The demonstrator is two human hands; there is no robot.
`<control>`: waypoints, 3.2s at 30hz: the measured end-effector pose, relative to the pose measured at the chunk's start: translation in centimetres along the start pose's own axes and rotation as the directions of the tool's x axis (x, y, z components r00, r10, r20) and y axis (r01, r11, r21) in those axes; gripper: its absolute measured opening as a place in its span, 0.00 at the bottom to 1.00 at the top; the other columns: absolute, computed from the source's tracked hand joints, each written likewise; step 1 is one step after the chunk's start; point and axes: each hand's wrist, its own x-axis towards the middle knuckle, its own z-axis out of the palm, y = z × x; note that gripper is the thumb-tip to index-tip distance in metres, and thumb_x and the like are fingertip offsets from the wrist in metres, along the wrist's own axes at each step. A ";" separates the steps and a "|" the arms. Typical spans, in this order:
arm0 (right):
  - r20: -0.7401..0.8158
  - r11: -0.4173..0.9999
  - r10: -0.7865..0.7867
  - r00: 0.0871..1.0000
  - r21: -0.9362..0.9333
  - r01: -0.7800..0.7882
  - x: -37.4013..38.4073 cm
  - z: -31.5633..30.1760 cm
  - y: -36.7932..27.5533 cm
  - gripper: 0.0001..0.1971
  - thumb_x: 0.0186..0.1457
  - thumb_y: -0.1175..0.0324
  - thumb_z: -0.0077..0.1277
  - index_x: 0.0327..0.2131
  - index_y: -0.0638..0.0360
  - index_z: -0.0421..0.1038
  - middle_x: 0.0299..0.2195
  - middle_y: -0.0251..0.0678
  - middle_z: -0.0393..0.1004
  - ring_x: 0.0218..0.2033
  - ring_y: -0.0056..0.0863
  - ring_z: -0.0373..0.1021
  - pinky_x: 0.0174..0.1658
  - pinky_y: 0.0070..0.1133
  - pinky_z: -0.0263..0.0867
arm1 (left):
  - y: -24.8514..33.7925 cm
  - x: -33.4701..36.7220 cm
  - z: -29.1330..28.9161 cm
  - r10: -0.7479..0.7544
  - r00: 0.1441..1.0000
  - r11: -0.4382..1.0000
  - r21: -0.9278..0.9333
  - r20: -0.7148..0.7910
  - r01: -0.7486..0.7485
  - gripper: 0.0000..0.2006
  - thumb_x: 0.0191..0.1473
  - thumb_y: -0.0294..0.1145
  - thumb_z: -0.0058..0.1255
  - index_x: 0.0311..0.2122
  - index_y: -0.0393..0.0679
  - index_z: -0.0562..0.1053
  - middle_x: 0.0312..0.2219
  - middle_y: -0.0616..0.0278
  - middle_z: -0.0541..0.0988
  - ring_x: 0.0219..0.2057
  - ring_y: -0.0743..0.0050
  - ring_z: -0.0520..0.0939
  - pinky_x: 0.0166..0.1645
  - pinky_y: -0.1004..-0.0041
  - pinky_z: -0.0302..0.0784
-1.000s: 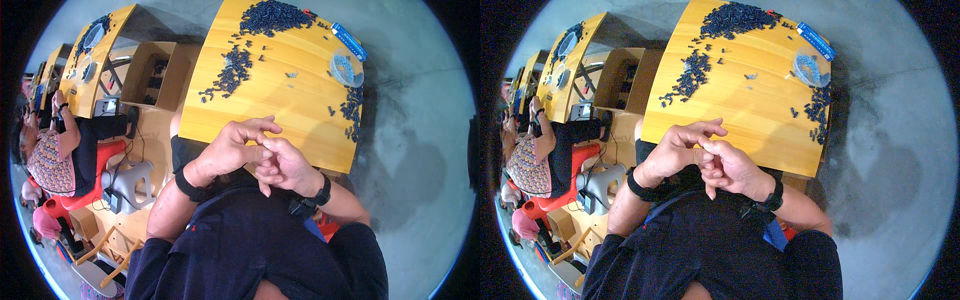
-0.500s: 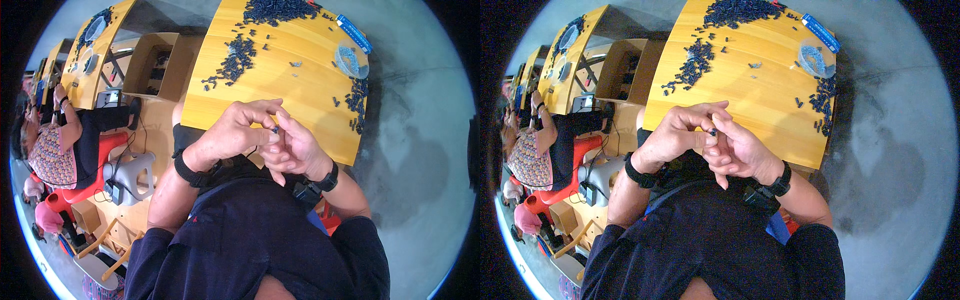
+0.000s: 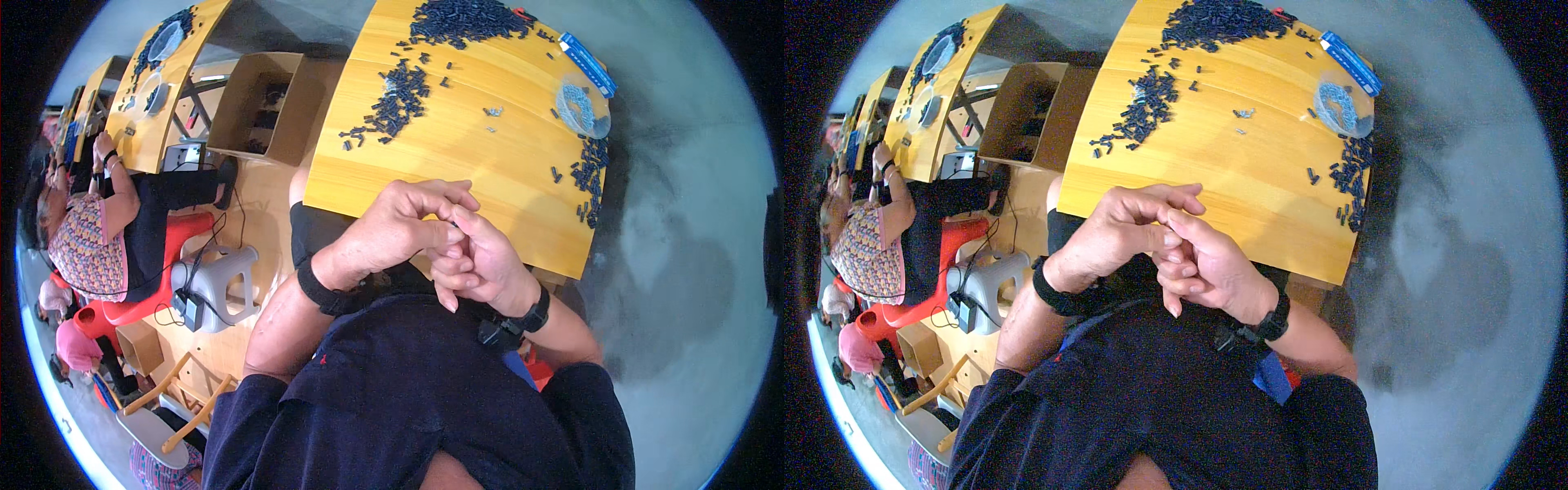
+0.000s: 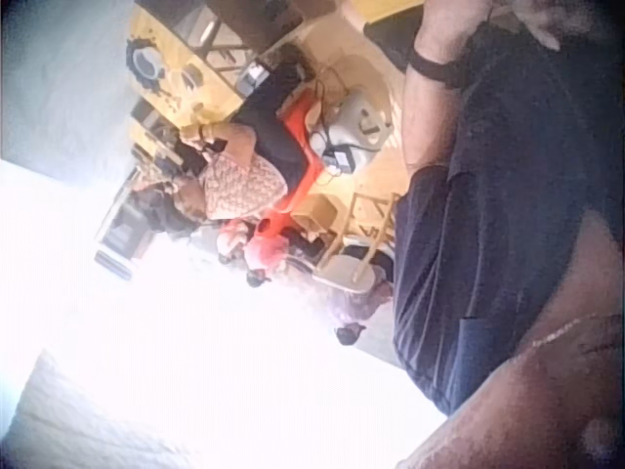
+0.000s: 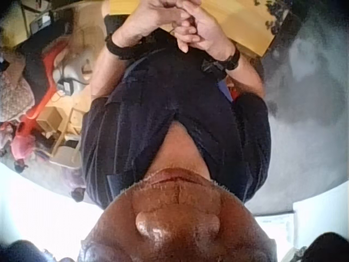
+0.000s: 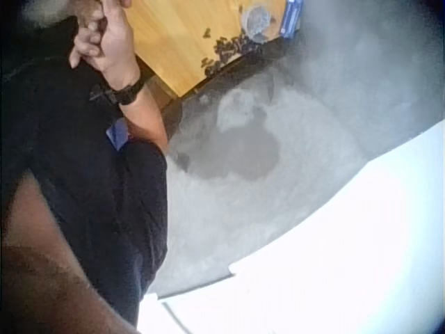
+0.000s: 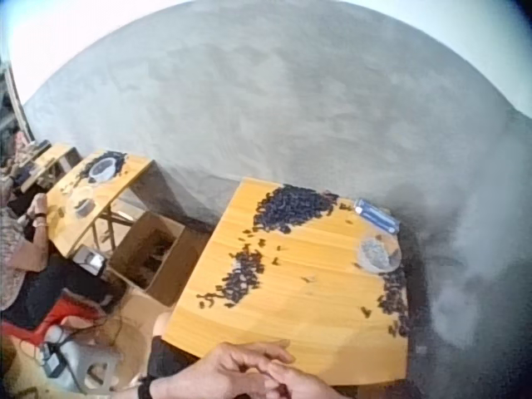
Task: Assembling small blue plastic components at a workbench.
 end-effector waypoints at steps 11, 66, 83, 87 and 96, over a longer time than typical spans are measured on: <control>-0.090 0.984 -0.170 0.981 -0.062 0.165 0.5 -0.7 1.1 0.21 0.59 0.47 0.36 0.21 0.51 0.57 0.10 0.22 0.49 0.06 0.15 0.51 0.17 0.29 0.71 | -0.4 -0.3 -0.1 -0.242 0.970 0.963 -0.113 0.019 0.243 0.08 0.49 0.19 0.51 0.36 0.34 0.76 0.38 0.60 0.76 0.39 0.73 0.77 0.44 0.74 0.73; -0.073 -0.102 -0.978 0.195 -0.650 -0.753 -6.7 -15.6 -12.9 0.15 0.49 0.58 0.51 0.23 0.63 0.68 0.22 0.48 0.72 0.26 0.48 0.69 0.29 0.35 0.63 | -7.4 0.8 -13.9 0.252 0.619 0.594 0.623 -0.744 0.508 0.09 0.40 0.32 0.58 0.26 0.38 0.76 0.23 0.54 0.77 0.27 0.58 0.78 0.33 0.67 0.73; 0.063 -0.231 -0.931 0.358 -0.864 -0.447 -1.1 -13.1 -11.8 0.12 0.49 0.65 0.53 0.20 0.62 0.66 0.17 0.46 0.69 0.21 0.44 0.69 0.24 0.32 0.63 | -7.1 1.6 -9.3 0.211 0.778 0.643 0.683 -0.592 0.345 0.09 0.43 0.35 0.57 0.25 0.39 0.76 0.22 0.53 0.77 0.25 0.60 0.79 0.30 0.67 0.73; 0.183 -0.326 -0.901 0.394 -0.883 -0.337 1.7 -11.7 -13.3 0.10 0.49 0.67 0.51 0.23 0.63 0.66 0.18 0.46 0.70 0.21 0.45 0.69 0.25 0.33 0.63 | -8.6 5.2 -7.4 0.310 0.866 0.516 0.835 -0.392 0.192 0.08 0.43 0.35 0.58 0.26 0.41 0.76 0.24 0.55 0.78 0.26 0.59 0.79 0.31 0.67 0.74; 0.335 -0.514 -0.811 0.480 -0.799 -0.311 10.7 -9.3 -20.0 0.09 0.49 0.69 0.49 0.33 0.62 0.68 0.29 0.49 0.73 0.33 0.49 0.69 0.37 0.38 0.65 | -10.1 6.9 -5.0 0.238 0.869 0.440 0.845 -0.435 0.303 0.09 0.44 0.38 0.55 0.25 0.44 0.77 0.24 0.56 0.77 0.27 0.56 0.79 0.32 0.64 0.75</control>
